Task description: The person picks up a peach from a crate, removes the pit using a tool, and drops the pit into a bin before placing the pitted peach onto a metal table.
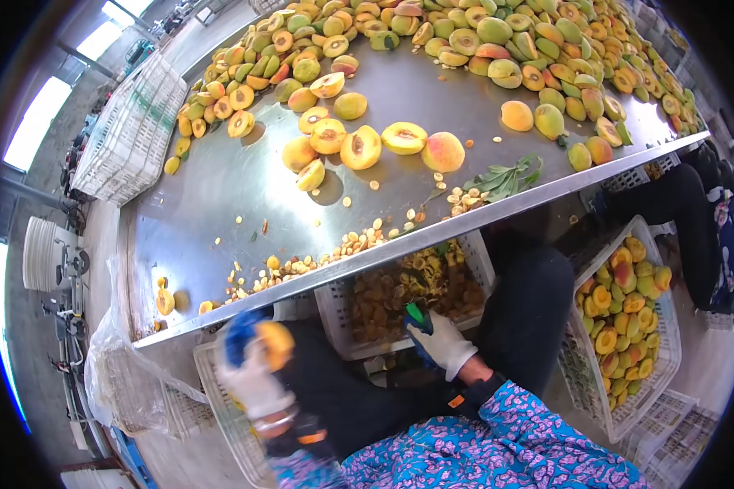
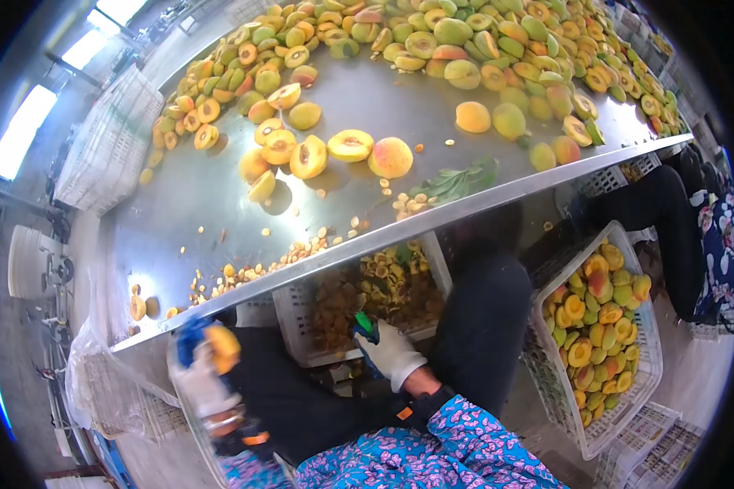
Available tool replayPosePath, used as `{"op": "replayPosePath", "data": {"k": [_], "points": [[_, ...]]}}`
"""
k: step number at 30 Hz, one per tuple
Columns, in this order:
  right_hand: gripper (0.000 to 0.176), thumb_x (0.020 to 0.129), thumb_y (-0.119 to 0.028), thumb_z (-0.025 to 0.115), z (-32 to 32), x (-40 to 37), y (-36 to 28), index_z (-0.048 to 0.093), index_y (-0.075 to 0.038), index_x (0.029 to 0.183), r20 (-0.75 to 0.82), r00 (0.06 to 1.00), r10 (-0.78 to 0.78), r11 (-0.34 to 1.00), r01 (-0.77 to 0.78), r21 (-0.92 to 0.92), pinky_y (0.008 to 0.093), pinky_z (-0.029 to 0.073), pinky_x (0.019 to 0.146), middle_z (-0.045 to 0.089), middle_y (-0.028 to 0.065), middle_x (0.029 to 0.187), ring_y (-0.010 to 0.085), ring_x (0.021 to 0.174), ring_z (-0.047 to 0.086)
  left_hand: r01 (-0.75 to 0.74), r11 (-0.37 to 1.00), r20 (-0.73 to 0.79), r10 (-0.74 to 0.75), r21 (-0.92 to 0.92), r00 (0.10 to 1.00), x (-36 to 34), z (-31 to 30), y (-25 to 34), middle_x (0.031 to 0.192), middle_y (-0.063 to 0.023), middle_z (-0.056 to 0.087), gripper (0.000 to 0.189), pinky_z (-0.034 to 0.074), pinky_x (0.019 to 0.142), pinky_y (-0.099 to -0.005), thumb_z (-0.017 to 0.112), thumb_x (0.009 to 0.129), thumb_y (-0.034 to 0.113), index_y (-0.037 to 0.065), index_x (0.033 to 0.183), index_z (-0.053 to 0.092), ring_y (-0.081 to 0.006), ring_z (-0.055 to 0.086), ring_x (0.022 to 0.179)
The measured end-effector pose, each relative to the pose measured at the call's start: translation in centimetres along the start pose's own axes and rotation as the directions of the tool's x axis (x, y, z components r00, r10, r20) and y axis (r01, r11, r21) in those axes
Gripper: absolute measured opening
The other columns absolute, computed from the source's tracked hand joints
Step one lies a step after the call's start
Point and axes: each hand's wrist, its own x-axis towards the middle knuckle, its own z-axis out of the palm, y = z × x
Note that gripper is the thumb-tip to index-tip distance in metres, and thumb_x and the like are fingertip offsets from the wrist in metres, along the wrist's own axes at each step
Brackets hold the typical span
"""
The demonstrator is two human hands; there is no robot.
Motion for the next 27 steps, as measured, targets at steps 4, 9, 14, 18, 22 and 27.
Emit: {"op": "replayPosePath", "data": {"k": [4,9,14,18,22,27], "points": [[0.038,0.082,-0.037,0.058,0.2,0.2,0.2,0.057,-0.003,0.098,0.028,0.999,-0.015,0.999,0.016,-0.034,0.0467,0.046,0.073,0.062,0.024,0.089,0.0409,0.087,0.059,0.02,0.788,-0.092,0.046,0.615,0.995,4.9,-11.9,-0.9,0.1,-0.0097,0.063,0.029,0.048,0.082,-0.0287,0.057,0.076,-0.006,-0.004,0.105,0.059,-0.0169,0.06,0.087],[0.039,0.082,-0.039,0.058,0.9,0.5,1.3,0.056,-0.002,0.093,0.063,0.995,-0.072,0.997,0.074,-0.033,0.0472,0.046,0.07,0.062,0.0233,0.086,0.0408,0.083,0.059,-0.012,0.904,0.033,-0.002,0.427,0.999,7.4,-5.0,4.3,0.102,-0.0075,0.063,0.026,0.048,0.079,-0.0264,0.054,0.086,0.003,-0.004,0.111,0.057,-0.014,0.06,0.088],[0.039,0.082,-0.039,0.059,0.6,0.2,0.2,0.056,-0.002,0.093,0.047,0.999,-0.024,0.994,0.029,-0.102,0.0487,0.046,0.068,0.062,0.0241,0.084,0.0417,0.08,0.06,-0.264,0.798,0.32,0.095,0.542,0.943,14.3,13.3,3.7,0.094,-0.0081,0.065,0.038,0.049,0.063,-0.0236,0.066,0.08,0.017,0.0,0.113,0.057,-0.012,0.061,0.074],[0.04,0.082,-0.038,0.059,0.5,0.4,0.3,0.055,-0.002,0.097,0.009,0.998,-0.057,0.998,0.057,0.025,0.0496,0.045,0.069,0.061,0.0254,0.085,0.0436,0.081,0.059,-0.456,0.579,0.456,0.158,0.676,0.876,14.9,20.0,1.3,0.096,-0.0141,0.065,0.05,0.051,0.068,-0.0297,0.077,0.068,0.021,-0.001,0.109,0.059,-0.0204,0.064,0.08],[0.04,0.082,-0.038,0.059,0.6,0.4,0.9,0.054,-0.001,0.097,-0.024,0.996,-0.085,0.996,0.084,-0.026,0.0497,0.045,0.069,0.061,0.0253,0.083,0.0435,0.08,0.059,-0.4,0.621,0.471,0.056,0.674,0.88,13.1,19.2,1.0,0.098,-0.014,0.065,0.052,0.052,0.07,-0.0306,0.077,0.066,0.017,-0.001,0.111,0.057,-0.0221,0.065,0.082],[0.033,0.084,-0.032,0.059,0.2,-0.6,0.4,0.053,-0.002,0.093,-0.045,0.998,-0.052,0.997,0.055,0.054,0.0471,0.046,0.062,0.061,0.0226,0.076,0.0416,0.073,0.059,0.408,0.861,0.586,-0.169,-0.304,0.792,8.9,11.8,3.3,0.089,-0.0098,0.063,0.042,0.054,0.073,-0.0291,0.065,0.079,0.013,-0.001,0.117,0.053,-0.0192,0.063,0.078]]}}
